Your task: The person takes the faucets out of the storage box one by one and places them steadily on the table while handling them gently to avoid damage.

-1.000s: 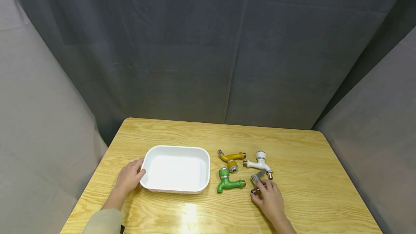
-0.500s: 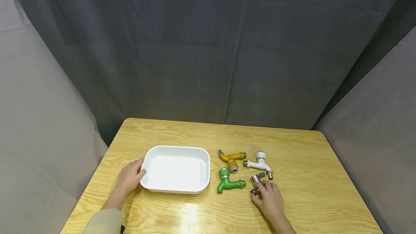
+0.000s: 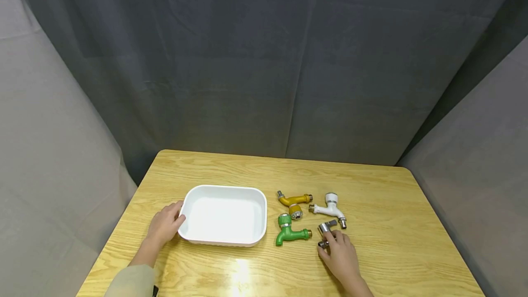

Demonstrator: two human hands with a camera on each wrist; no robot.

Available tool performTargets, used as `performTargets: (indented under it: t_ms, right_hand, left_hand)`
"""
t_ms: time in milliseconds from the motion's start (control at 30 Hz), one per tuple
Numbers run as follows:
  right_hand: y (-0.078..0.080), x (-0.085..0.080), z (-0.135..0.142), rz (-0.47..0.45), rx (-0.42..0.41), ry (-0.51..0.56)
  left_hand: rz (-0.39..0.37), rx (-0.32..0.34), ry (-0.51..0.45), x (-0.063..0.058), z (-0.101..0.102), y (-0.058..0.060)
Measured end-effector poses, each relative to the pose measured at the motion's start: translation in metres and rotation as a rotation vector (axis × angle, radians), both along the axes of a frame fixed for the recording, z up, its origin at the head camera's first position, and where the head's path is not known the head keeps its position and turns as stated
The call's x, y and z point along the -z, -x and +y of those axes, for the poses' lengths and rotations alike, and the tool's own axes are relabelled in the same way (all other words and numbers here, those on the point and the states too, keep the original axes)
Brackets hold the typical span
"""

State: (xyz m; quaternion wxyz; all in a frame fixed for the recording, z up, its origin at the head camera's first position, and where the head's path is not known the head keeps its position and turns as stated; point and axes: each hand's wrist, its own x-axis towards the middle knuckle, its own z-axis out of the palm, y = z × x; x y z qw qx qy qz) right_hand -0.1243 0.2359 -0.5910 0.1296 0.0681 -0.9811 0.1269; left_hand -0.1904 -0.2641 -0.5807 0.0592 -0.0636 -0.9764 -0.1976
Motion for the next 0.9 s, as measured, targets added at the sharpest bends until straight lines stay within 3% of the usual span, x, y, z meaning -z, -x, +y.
performTargets:
  t_ms: [633,767,900]
  right_hand:
    - [-0.006,-0.009,-0.004,0.002,0.000,0.026]
    - [-0.004,-0.013,-0.004,0.000,0.005,0.054]
    - [0.001,-0.020,-0.004,0.024,0.005,0.088]
  left_hand:
    - [-0.008,0.026,0.041,-0.005,-0.003,-0.001]
    - [-0.047,0.029,0.055,-0.010,-0.004,-0.001]
    - [-0.141,0.018,0.031,-0.017,-0.004,0.001]
